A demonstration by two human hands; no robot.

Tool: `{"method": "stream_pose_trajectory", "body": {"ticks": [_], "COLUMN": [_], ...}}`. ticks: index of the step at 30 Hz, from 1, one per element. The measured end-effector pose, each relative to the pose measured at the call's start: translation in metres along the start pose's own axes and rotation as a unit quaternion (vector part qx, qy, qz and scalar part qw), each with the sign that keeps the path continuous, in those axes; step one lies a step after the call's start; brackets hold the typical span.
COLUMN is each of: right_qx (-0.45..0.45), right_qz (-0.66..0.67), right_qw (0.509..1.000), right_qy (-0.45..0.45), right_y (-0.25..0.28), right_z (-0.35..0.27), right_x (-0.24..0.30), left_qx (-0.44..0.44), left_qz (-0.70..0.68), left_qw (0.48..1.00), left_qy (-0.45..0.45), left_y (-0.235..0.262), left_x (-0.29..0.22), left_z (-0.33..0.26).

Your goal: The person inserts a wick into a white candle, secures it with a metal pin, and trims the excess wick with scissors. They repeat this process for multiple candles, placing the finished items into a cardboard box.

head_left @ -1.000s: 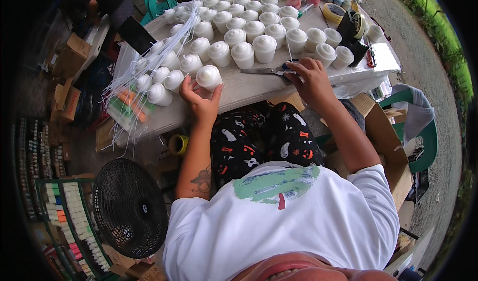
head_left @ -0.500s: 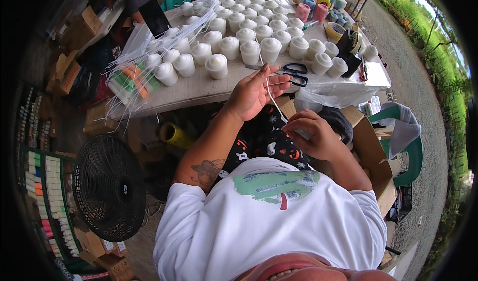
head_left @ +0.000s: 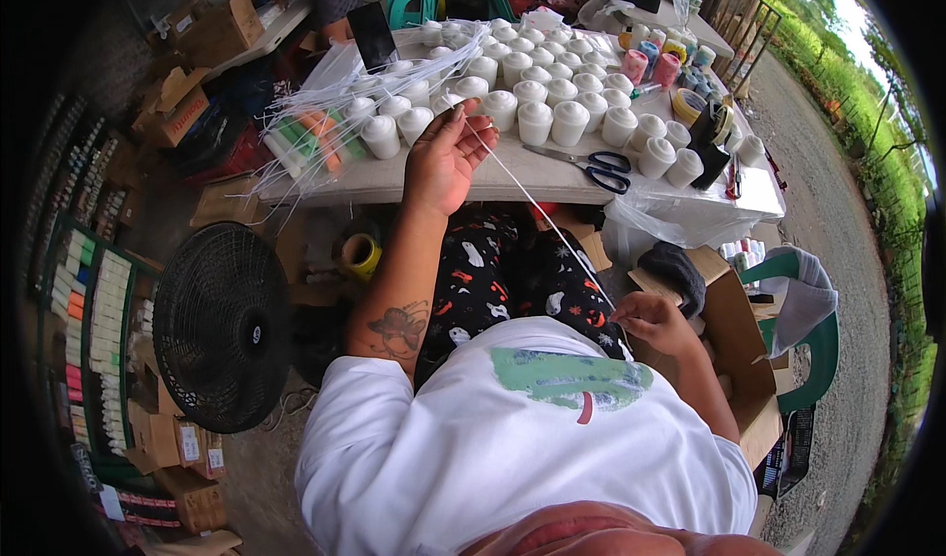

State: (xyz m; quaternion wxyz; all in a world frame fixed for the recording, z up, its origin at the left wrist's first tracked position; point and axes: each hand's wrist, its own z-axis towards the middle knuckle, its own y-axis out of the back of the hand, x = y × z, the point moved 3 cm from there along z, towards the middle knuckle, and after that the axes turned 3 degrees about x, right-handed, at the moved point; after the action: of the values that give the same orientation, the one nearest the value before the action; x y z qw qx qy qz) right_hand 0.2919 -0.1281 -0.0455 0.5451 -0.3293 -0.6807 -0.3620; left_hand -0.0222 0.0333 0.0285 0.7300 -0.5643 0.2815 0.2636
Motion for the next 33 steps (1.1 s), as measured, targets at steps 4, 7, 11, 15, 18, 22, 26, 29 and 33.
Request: {"method": "stream_pose_trajectory", "body": {"ticks": [4,7,11,15,18,22,26,29,33], "right_qx": [0.037,0.055,0.066,0.087,0.124,0.104,0.057,0.009,-0.008], "right_qz": [0.066,0.121,0.231,0.343,0.363,0.387,0.406,0.399,0.416], "right_qw": [0.996,0.991,0.970,0.931,0.913,0.896,0.893,0.906,0.903], "right_qy": [-0.040,-0.034,-0.025,0.086,0.137,0.189,0.183,0.140,0.110], "right_y": [0.004,0.004,0.008,0.015,0.019,0.030,0.039,0.050,0.052], "right_z": [0.011,0.022,0.033,0.056,0.071,0.094,0.114,0.119,0.119], "right_x": [-0.013,-0.013,-0.011,0.018,0.047,0.063,0.076,0.070,0.054], "left_qx": [-0.042,-0.096,-0.140,-0.205,-0.230,-0.254,-0.286,-0.283,-0.281], "left_qz": [0.037,0.040,0.037,0.019,0.030,0.050,0.048,0.046,0.049], "left_qw": [0.998,0.991,0.984,0.969,0.964,0.957,0.944,0.944,0.943], "left_qy": [-0.037,-0.080,-0.103,-0.136,-0.132,-0.133,-0.155,-0.164,-0.172], "left_y": [0.027,0.047,0.075,0.114,0.143,0.162,0.179,0.184,0.190], "left_x": [-0.014,-0.018,-0.023,-0.041,-0.044,-0.050,-0.065,-0.067,-0.068], "left_z": [0.000,0.000,0.003,0.001,-0.002,-0.013,-0.029,-0.032,-0.038]}}
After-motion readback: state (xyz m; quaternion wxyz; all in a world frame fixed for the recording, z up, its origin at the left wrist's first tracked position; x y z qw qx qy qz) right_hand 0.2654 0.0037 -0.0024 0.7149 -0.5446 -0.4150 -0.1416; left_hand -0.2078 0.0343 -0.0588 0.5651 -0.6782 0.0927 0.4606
